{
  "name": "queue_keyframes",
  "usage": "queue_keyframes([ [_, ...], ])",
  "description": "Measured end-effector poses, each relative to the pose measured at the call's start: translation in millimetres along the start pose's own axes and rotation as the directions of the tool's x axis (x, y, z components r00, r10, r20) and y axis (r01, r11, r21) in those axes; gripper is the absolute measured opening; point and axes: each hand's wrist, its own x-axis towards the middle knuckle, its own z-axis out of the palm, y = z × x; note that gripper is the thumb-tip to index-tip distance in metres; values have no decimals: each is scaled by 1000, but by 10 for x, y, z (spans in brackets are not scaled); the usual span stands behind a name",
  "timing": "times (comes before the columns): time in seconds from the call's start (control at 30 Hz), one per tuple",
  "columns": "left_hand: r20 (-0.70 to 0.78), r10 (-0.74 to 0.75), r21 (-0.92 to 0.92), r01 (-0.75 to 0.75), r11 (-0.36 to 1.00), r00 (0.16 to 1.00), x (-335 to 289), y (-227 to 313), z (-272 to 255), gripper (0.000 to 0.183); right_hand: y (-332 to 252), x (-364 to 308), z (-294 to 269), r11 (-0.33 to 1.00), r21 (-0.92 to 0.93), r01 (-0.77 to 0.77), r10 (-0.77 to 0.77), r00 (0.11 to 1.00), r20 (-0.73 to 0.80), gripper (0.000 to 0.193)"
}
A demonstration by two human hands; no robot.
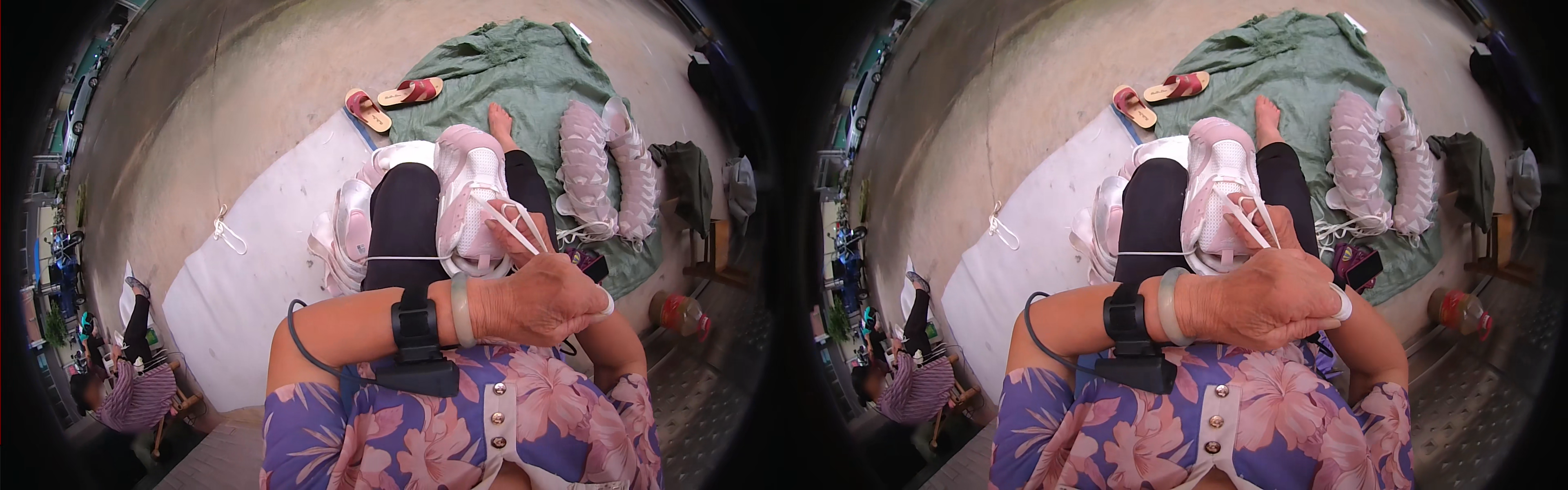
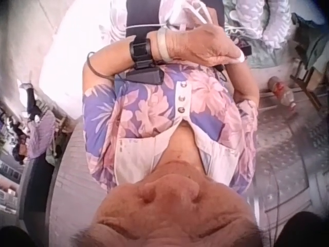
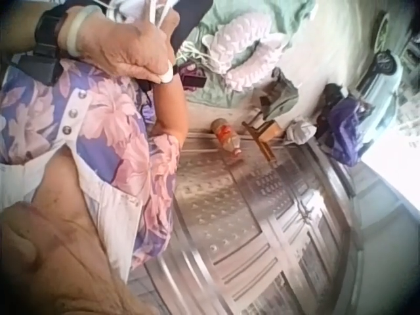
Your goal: The recorder is lacing a pink and white sneaker by hand.
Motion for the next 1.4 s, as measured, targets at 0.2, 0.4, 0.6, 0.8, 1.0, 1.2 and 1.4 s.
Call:
queue_keyframes([
  [0.2, -70, 8, -34, -11, 999, 998, 59, 19, -29, 16, 59, -172, -239, 465, -698, 544, -435, 827, 355, 44],
  [0.4, -20, 23, -71, -25, 997, 1000, 30, 9, -109, 14, 316, -137, -525, 921, -362, 140, -115, 989, 90, 26],
  [0.6, 88, 48, -73, -41, 997, 995, -13, 97, -74, 14, -256, 219, -515, 996, -19, -89, 87, 994, -73, 15],
  [0.8, 148, 7, -3, -7, 1000, 989, -67, 151, -51, 16, -255, 470, -207, 947, -148, -287, 322, 859, 397, 25],
  [1.0, 269, -35, 27, 29, 999, 963, -182, 226, -237, 12, -224, 404, -338, 720, 544, -431, 306, 901, 308, 19],
  [1.2, 119, -155, -30, 160, 987, 981, -336, 305, -575, 21, -278, -75, -675, 309, 913, -267, 67, 964, 259, 18],
  [1.4, 85, -474, -77, 480, 874, 876, -658, 470, -974, 18, -318, -473, -1236, 339, 940, -48, -82, 993, 80, 16],
])
